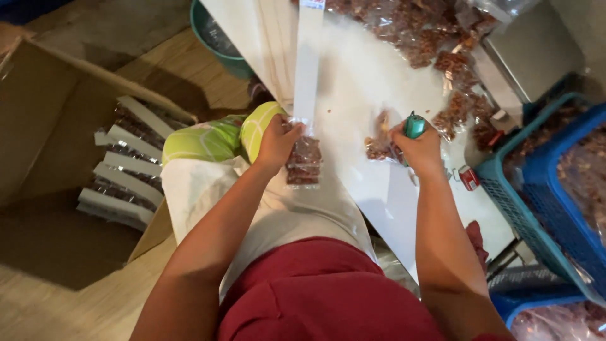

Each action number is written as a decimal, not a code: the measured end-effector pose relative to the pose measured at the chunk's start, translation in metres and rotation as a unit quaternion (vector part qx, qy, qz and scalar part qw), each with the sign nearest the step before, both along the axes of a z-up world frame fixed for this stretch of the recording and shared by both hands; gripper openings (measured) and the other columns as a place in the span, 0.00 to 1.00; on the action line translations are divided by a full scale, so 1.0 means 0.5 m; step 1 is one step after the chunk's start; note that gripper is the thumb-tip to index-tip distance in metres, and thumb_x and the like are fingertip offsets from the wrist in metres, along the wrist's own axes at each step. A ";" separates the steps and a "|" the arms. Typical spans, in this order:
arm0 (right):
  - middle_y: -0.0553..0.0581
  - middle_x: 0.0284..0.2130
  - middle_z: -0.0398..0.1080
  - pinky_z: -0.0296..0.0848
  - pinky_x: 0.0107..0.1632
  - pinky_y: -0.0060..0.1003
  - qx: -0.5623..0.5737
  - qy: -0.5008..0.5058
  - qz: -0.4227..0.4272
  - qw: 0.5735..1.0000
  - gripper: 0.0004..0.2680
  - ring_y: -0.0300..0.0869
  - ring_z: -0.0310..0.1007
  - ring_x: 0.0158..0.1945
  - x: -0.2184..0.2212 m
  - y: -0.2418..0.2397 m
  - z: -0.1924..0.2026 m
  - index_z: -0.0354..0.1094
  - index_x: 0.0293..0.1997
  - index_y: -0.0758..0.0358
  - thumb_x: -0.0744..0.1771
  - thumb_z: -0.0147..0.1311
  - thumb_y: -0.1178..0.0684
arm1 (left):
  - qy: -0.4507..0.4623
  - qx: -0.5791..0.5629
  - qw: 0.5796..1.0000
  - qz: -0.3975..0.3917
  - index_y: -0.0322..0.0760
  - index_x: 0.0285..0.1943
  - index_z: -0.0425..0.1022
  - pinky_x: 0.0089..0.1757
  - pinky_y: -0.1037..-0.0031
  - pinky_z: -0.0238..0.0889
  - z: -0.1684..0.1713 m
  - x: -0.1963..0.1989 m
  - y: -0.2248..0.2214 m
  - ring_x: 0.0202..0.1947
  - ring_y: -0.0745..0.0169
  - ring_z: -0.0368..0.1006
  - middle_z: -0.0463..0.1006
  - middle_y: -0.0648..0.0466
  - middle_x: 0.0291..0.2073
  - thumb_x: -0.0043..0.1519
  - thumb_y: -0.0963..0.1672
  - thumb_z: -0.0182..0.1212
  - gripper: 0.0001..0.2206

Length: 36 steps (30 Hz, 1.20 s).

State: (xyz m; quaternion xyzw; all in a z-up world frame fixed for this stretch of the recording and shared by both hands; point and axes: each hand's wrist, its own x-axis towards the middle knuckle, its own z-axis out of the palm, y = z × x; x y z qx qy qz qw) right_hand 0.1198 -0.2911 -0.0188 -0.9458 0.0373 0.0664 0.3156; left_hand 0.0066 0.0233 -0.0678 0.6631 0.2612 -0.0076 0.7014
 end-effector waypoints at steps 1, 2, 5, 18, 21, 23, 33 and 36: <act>0.55 0.27 0.73 0.74 0.43 0.39 0.120 0.018 0.034 0.992 0.08 0.45 0.76 0.36 -0.008 0.021 0.021 0.74 0.38 0.58 0.60 0.62 0.52 | -0.034 -0.030 0.999 0.006 0.32 0.58 0.68 0.46 0.65 0.70 -0.009 0.007 -0.006 0.40 0.59 0.77 0.81 0.47 0.37 0.63 0.45 0.65 0.18; 0.55 0.22 0.72 0.77 0.37 0.35 0.237 0.037 0.067 0.968 0.05 0.39 0.76 0.28 -0.017 0.042 0.043 0.75 0.37 0.60 0.61 0.63 0.58 | -0.068 -0.059 0.996 0.013 0.29 0.61 0.65 0.49 0.65 0.69 -0.017 0.014 -0.011 0.42 0.58 0.75 0.80 0.47 0.39 0.63 0.43 0.65 0.20; 0.56 0.26 0.71 0.80 0.36 0.37 0.315 0.142 0.170 0.923 0.07 0.39 0.74 0.29 -0.051 0.119 0.112 0.74 0.41 0.69 0.61 0.63 0.63 | -0.111 -0.134 0.984 0.025 0.30 0.54 0.72 0.45 0.72 0.70 0.058 0.002 -0.021 0.39 0.65 0.73 0.81 0.50 0.36 0.63 0.42 0.68 0.15; 0.52 0.24 0.71 0.72 0.34 0.30 0.251 0.038 0.087 0.963 0.09 0.36 0.73 0.28 -0.048 0.250 0.069 0.76 0.40 0.61 0.63 0.71 0.53 | -0.151 -0.049 0.987 -0.002 0.37 0.64 0.76 0.60 0.56 0.64 0.107 -0.020 -0.069 0.55 0.52 0.77 0.83 0.44 0.48 0.69 0.50 0.60 0.19; 0.53 0.25 0.72 0.72 0.35 0.29 0.256 0.039 0.087 0.962 0.10 0.36 0.73 0.28 -0.046 0.253 0.095 0.76 0.40 0.61 0.62 0.72 0.52 | -0.137 -0.022 0.990 0.009 0.43 0.64 0.77 0.60 0.55 0.64 0.139 -0.025 -0.075 0.58 0.47 0.76 0.82 0.45 0.52 0.69 0.53 0.57 0.19; 0.53 0.25 0.72 0.72 0.35 0.30 0.257 0.047 0.097 0.960 0.11 0.38 0.73 0.29 -0.039 0.257 0.118 0.75 0.41 0.60 0.62 0.73 0.50 | -0.136 0.036 0.990 0.010 0.43 0.66 0.74 0.61 0.51 0.64 0.186 -0.036 -0.077 0.58 0.40 0.75 0.81 0.41 0.53 0.71 0.51 0.53 0.18; 0.58 0.15 0.67 0.68 0.32 0.39 0.552 0.088 -0.158 0.814 0.18 0.46 0.68 0.21 -0.011 0.403 0.237 0.66 0.21 0.61 0.62 0.48 0.35 | -0.098 0.117 0.988 0.000 0.59 0.75 0.65 0.32 0.79 0.59 0.172 -0.018 -0.071 0.25 0.73 0.66 0.73 0.61 0.22 0.69 0.54 0.45 0.23; 0.60 0.16 0.67 0.73 0.30 0.41 0.584 0.035 -0.203 0.785 0.18 0.50 0.70 0.20 0.007 0.408 0.221 0.68 0.22 0.64 0.62 0.48 0.36 | -0.131 0.148 0.980 0.035 0.64 0.74 0.64 0.30 0.81 0.58 0.161 -0.023 -0.068 0.23 0.75 0.58 0.73 0.64 0.22 0.71 0.51 0.47 0.21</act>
